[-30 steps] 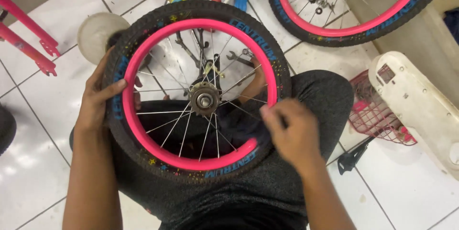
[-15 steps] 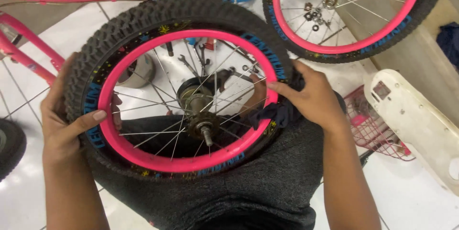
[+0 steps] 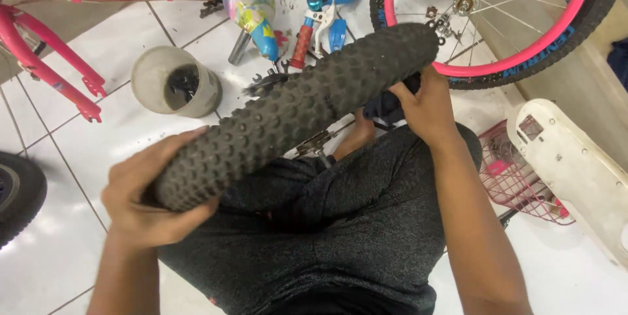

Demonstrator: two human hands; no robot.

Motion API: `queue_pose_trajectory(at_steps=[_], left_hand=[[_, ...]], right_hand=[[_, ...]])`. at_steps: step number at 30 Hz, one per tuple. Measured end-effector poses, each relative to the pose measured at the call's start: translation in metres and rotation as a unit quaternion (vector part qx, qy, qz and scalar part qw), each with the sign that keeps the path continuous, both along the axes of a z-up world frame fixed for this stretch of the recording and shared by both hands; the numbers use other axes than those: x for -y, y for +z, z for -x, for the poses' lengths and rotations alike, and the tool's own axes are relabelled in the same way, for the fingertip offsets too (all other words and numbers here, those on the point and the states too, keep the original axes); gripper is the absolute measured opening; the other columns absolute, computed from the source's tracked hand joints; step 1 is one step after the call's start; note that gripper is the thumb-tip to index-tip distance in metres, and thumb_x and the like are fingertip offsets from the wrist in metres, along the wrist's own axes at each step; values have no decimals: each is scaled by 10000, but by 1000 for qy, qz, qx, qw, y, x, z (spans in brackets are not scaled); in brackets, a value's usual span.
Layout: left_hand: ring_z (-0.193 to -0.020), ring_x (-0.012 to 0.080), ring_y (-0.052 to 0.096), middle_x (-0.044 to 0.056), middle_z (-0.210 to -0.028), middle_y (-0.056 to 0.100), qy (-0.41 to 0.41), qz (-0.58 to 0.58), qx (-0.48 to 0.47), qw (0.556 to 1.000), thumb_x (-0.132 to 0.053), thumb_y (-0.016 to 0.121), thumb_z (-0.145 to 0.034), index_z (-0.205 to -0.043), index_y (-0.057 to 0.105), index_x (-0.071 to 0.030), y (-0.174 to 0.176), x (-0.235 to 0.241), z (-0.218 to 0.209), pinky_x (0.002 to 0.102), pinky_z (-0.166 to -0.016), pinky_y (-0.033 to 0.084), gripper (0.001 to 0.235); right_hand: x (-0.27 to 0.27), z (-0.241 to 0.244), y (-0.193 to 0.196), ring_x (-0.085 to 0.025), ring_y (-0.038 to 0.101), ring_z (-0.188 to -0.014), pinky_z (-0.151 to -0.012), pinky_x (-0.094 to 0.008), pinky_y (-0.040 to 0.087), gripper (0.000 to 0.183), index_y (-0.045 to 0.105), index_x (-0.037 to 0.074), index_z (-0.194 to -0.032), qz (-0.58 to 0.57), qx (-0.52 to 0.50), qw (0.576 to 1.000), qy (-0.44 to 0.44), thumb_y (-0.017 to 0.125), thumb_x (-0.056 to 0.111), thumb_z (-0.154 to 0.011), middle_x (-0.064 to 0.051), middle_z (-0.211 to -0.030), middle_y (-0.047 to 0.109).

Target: The person sits on the floor and cleans a bicycle wheel with a dark cloth, wiping the tire, rim, and spokes. They then pick up a blue bicycle fender and wipe it with the cloth, dipping the cloth into a bucket of water to clean the fender thoroughly.

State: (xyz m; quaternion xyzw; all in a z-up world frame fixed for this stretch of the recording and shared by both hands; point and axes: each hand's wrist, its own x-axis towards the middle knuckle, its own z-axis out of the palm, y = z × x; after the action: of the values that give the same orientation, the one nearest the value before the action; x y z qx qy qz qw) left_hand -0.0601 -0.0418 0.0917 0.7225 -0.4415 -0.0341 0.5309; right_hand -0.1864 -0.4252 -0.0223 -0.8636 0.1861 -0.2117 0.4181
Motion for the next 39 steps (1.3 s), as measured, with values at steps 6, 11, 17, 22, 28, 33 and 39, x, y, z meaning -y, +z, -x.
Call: queue_pose_trajectory(at_steps=[6, 11, 17, 22, 28, 33, 39], left_hand=[[-896, 250, 799, 185, -1087, 770, 4, -48, 93, 994, -283, 789, -767, -1271, 603, 33, -25, 23, 31, 316, -766, 703, 624], [-740, 215, 722, 172, -1056, 749, 0, -82, 181, 980, -190, 830, -725, -1282, 637, 22, -26, 44, 61, 289, -608, 608, 627], [-728, 200, 688, 149, -1057, 730, 8, -116, 214, 970, -172, 826, -753, -1269, 681, -38, -24, 60, 77, 307, -609, 580, 552], [-759, 194, 717, 150, -1072, 717, 0, -135, 193, 972, -113, 840, -706, -1262, 696, -68, -29, 76, 85, 313, -707, 628, 576], [-777, 211, 684, 166, -1118, 676, -52, -164, 164, 971, -119, 747, -722, -1305, 680, -113, -24, 95, 102, 339, -755, 601, 587], [-699, 257, 612, 144, -1118, 596, -199, -235, -5, 951, -485, 732, -877, -1461, 517, -66, -6, 114, 92, 350, -647, 512, 750], [-809, 258, 728, 97, -1028, 759, -135, -176, -77, 972, -297, 695, -876, -1144, 725, -57, -18, 137, 43, 343, -713, 560, 361]], right_hand=[[-14, 1, 20, -291, 664, -865, -769, -382, 507, 323, 612, -84, -1184, 15, -11, 999, -41, 678, 125, -947, -199, -1025, 698], [-37, 19, 51, -290, 655, -964, -841, -369, 492, 358, 598, -84, -1249, -3, -10, 996, -84, 587, 75, -929, -206, -1122, 686], [-57, 43, 65, -290, 644, -1096, -937, -351, 473, 454, 580, -83, -1335, -34, -16, 989, -142, 467, 6, -904, -215, -1251, 671], [-72, 52, 74, -290, 635, -1195, -1009, -337, 458, 548, 567, -83, -1400, -65, -19, 979, -191, 378, -47, -886, -222, -1348, 660], [-119, 86, 65, -265, 615, -1149, -1030, -424, 531, 946, 182, 105, -1639, -421, 108, 892, -123, 228, 729, -930, -201, -1365, 590], [-113, 79, 75, -244, 611, -980, -865, -356, 518, 686, 400, 72, -1525, -530, 80, 799, -274, 498, 13, -849, -222, -1266, 638], [-108, 87, 59, -288, 609, -1108, -924, -387, 516, 735, 427, 44, -1493, -528, 79, 786, -312, 435, 10, -758, -226, -1261, 623]])
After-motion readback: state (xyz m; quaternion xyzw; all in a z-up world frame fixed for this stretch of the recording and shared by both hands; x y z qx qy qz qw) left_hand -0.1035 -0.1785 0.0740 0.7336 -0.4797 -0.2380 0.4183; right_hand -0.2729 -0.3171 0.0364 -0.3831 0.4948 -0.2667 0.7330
